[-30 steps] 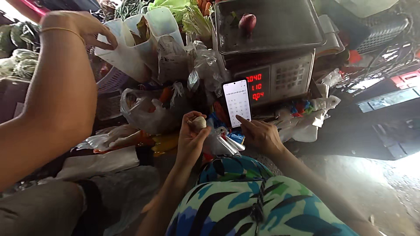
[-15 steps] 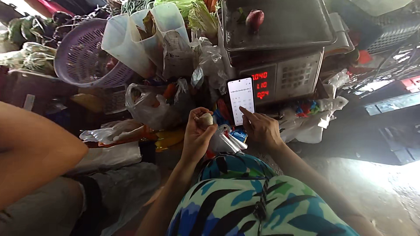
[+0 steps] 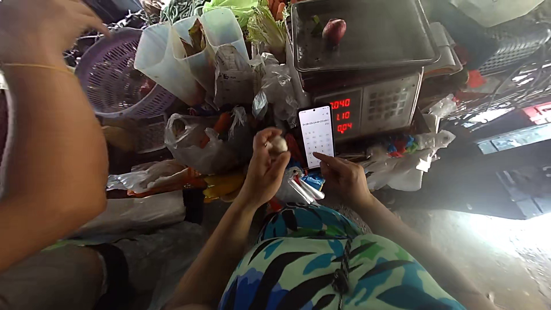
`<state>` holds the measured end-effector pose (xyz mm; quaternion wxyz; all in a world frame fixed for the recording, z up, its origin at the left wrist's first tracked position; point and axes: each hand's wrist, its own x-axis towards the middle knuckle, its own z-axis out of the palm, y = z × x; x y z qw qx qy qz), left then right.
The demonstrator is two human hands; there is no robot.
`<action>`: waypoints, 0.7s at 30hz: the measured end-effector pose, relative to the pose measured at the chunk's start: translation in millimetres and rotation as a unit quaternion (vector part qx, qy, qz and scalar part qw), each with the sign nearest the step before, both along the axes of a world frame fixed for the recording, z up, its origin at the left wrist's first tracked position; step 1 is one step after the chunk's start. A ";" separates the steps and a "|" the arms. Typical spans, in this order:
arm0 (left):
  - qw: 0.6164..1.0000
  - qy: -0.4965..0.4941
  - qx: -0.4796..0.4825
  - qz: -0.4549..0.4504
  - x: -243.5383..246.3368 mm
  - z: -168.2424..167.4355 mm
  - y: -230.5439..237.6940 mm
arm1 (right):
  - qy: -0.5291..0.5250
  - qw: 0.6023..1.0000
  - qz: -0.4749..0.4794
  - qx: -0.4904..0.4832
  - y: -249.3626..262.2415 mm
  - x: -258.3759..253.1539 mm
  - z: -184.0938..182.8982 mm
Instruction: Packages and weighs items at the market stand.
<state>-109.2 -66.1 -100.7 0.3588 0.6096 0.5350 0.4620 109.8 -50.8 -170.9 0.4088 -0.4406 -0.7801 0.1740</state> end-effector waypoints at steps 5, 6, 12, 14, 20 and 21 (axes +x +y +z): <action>0.948 0.224 0.213 -0.070 38.0 64.8 104.1 | 0.039 0.999 -0.024 -0.003 3.2 13.9 8.9; 0.935 0.249 0.234 -0.089 49.6 77.7 129.3 | 0.035 0.999 -0.036 0.007 3.9 17.1 10.4; 0.872 0.422 0.196 -0.153 95.7 110.3 230.2 | 0.005 0.989 -0.137 0.058 12.5 51.8 27.6; 0.874 0.435 0.142 -0.163 95.0 106.8 242.4 | -0.004 0.983 -0.172 0.063 14.5 65.4 33.5; 0.904 0.399 0.069 -0.139 70.2 108.4 237.0 | -0.063 0.962 -0.259 -0.061 32.9 92.6 51.1; 0.912 0.390 0.061 -0.110 63.4 113.1 227.2 | -0.074 0.957 -0.264 -0.096 39.8 96.5 52.7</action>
